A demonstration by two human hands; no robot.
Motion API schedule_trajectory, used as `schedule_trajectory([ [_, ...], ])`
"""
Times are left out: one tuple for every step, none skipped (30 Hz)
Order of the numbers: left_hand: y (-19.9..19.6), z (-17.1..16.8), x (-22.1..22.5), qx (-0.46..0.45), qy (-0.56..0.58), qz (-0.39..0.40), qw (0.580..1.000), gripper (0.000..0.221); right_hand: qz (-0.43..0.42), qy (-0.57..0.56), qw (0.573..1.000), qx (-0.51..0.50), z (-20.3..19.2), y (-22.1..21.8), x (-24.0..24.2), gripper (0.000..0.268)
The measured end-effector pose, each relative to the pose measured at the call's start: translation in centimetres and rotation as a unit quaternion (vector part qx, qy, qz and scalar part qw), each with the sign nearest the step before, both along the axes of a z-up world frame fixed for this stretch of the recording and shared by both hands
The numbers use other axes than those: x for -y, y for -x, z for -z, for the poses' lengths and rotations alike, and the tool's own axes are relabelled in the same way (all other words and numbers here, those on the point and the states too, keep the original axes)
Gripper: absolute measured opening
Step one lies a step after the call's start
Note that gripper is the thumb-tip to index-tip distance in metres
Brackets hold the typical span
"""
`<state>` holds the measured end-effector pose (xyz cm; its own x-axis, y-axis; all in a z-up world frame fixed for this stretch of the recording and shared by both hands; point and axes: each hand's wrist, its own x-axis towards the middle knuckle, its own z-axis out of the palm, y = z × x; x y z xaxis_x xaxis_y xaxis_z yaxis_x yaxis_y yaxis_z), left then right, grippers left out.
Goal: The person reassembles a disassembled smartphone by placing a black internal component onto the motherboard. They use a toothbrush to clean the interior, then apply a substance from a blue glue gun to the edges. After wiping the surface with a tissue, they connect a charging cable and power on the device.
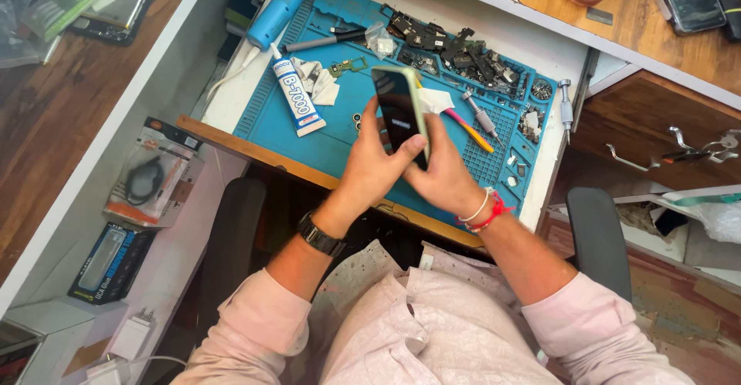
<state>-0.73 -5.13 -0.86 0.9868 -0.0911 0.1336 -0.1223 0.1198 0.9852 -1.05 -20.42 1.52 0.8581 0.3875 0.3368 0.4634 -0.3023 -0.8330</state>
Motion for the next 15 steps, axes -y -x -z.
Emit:
schedule_trajectory([
  [0.1,0.2,-0.1,0.011,0.029,0.004,1.0,0.097,-0.01,0.018,0.999,0.03,-0.2,0.1,-0.1,0.064],
  [0.1,0.2,-0.3,0.021,0.059,0.009,0.998,0.096,-0.019,0.036,0.997,0.06,-0.5,0.2,-0.1,0.072],
  [0.3,0.2,-0.6,0.037,0.066,0.005,0.997,0.093,-0.029,0.055,0.994,0.089,-0.9,0.3,0.0,0.079],
  [0.5,0.2,-1.1,0.053,0.072,0.0,0.996,0.089,-0.045,0.066,0.996,0.049,-1.4,0.5,0.0,0.082],
  [0.7,0.1,-1.7,0.069,0.079,-0.004,0.995,0.085,-0.061,0.077,0.995,0.008,-1.7,0.6,0.0,0.086],
  [0.7,-0.1,-2.3,0.068,0.093,-0.017,0.993,0.082,-0.078,0.089,0.993,-0.032,-2.0,0.7,0.0,0.089],
  [0.7,-0.4,-2.8,0.067,0.108,-0.03,0.991,0.079,-0.099,0.049,0.994,-0.019,-2.0,0.8,-0.2,0.091],
  [0.6,-0.7,-3.5,0.066,0.123,-0.043,0.989,0.076,-0.121,0.01,0.993,-0.005,-1.8,1.0,-0.5,0.093],
  [0.3,-1.2,-4.3,0.04,0.183,-0.044,0.981,0.072,-0.143,-0.029,0.989,0.008,-1.6,1.1,-0.6,0.095],
  [-0.1,-1.7,-5.4,0.014,0.241,-0.044,0.969,0.069,-0.109,-0.023,0.994,0.007,-1.3,1.1,-0.6,0.088],
  [-0.4,-2.2,-6.6,-0.012,0.298,-0.044,0.953,0.066,-0.074,-0.017,0.997,0.007,-1.0,1.0,-0.6,0.081],
  [-0.5,-2.8,-8.0,-0.021,0.341,-0.027,0.939,0.063,-0.038,-0.01,0.999,0.005,-0.7,1.0,-0.5,0.074],
  [-0.5,-3.3,-9.6,-0.03,0.384,-0.011,0.923,0.061,-0.001,0.001,1.0,-0.004,-0.4,0.7,-0.4,0.076],
  [-0.3,-3.8,-10.5,-0.041,0.426,0.004,0.904,0.062,0.035,0.013,0.999,-0.016,-0.3,0.3,-0.3,0.078],
  [0.1,-4.1,-10.9,-0.047,0.443,0.012,0.895,0.064,0.071,0.025,0.997,-0.027,-0.2,0.0,-0.2,0.08],
])
